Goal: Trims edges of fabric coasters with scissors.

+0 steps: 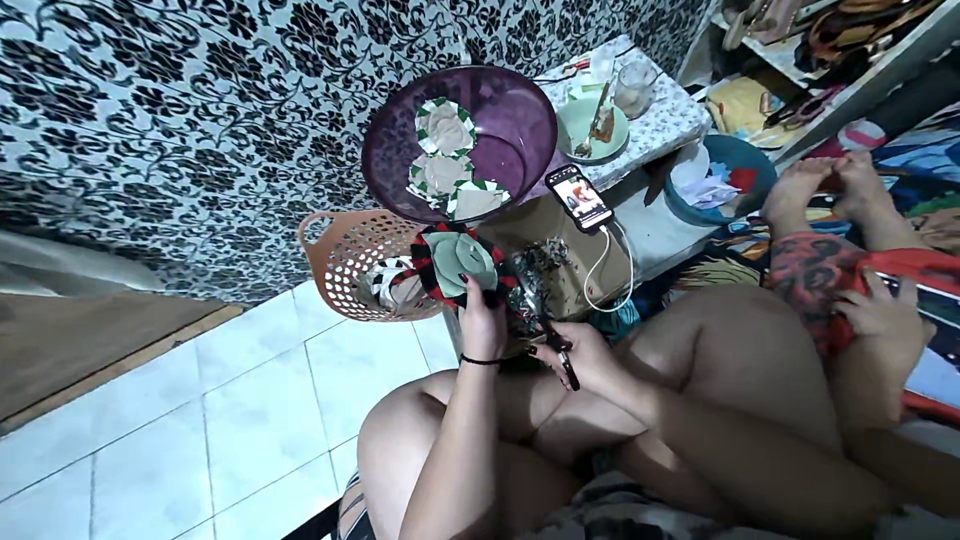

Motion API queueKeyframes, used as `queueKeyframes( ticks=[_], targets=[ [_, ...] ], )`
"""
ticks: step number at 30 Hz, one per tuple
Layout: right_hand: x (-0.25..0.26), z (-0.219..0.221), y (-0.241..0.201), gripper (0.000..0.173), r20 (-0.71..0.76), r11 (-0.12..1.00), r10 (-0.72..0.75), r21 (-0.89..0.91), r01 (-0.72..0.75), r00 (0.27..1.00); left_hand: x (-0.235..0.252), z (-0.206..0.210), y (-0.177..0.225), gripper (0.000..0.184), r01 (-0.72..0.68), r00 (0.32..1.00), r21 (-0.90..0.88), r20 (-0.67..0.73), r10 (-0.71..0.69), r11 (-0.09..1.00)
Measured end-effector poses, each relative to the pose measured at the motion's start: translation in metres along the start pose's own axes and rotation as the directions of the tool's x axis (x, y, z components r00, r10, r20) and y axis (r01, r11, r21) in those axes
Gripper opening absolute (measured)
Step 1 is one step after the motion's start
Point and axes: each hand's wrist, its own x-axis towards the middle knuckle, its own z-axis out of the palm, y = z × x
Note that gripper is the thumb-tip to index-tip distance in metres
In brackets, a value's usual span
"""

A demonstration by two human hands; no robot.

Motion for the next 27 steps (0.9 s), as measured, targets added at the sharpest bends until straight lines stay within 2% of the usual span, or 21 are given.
queueKeyframes(
  ticks=[3, 5, 9, 12, 14, 16, 18, 23, 25, 27],
  targets=[
    [0.004, 0.001, -0.003, 0.052, 0.087, 0.988, -0.091, -0.119, 0.101, 0.992, -0.004, 0.003, -0.005, 0.047, 0.061, 0.998, 0.072, 0.013, -0.063, 0.996],
    [0.009, 0.000, -0.005, 0.047, 0.103, 0.989, -0.027, -0.144, 0.042, 0.994, -0.007, 0.004, -0.006, 0.048, 0.084, 0.996, 0.047, 0.013, -0.085, 0.995],
    [0.017, -0.011, -0.004, 0.037, -0.011, 0.990, 0.131, -0.055, -0.132, 0.991, -0.011, 0.000, -0.006, 0.046, 0.101, 0.995, 0.020, -0.003, -0.101, 0.995],
    [0.016, -0.015, -0.003, 0.039, -0.046, 0.998, 0.027, -0.052, -0.029, 0.999, -0.010, 0.001, -0.004, 0.046, 0.099, 0.995, 0.023, -0.016, -0.099, 0.995],
    [0.014, -0.014, -0.005, 0.045, 0.010, 0.989, -0.086, -0.118, 0.087, 0.996, -0.010, 0.003, -0.004, 0.046, 0.103, 0.995, 0.034, -0.024, -0.102, 0.994],
    [0.015, -0.011, -0.006, 0.047, 0.078, 0.972, -0.101, -0.207, 0.115, 0.992, -0.012, 0.003, -0.004, 0.046, 0.090, 0.996, 0.027, -0.006, -0.090, 0.996],
    [0.017, -0.009, -0.005, 0.044, 0.086, 0.961, -0.057, -0.266, 0.078, 0.995, -0.013, 0.001, -0.005, 0.046, 0.070, 0.997, -0.012, 0.017, -0.070, 0.997],
    [0.014, -0.016, -0.010, 0.040, -0.045, 0.982, 0.089, -0.163, -0.095, 0.995, -0.010, -0.001, -0.004, 0.049, 0.030, 1.000, -0.127, 0.002, -0.030, 0.991],
    [0.010, -0.016, -0.009, 0.043, -0.103, 0.989, 0.043, -0.136, -0.057, 0.994, -0.009, -0.001, 0.000, 0.045, 0.045, 0.999, -0.173, -0.007, -0.047, 0.984],
    [0.005, -0.014, -0.008, 0.049, -0.147, 0.986, -0.039, -0.165, 0.015, 0.988, -0.009, -0.005, 0.000, 0.029, 0.061, 0.998, -0.244, 0.017, -0.058, 0.968]
  ],
)
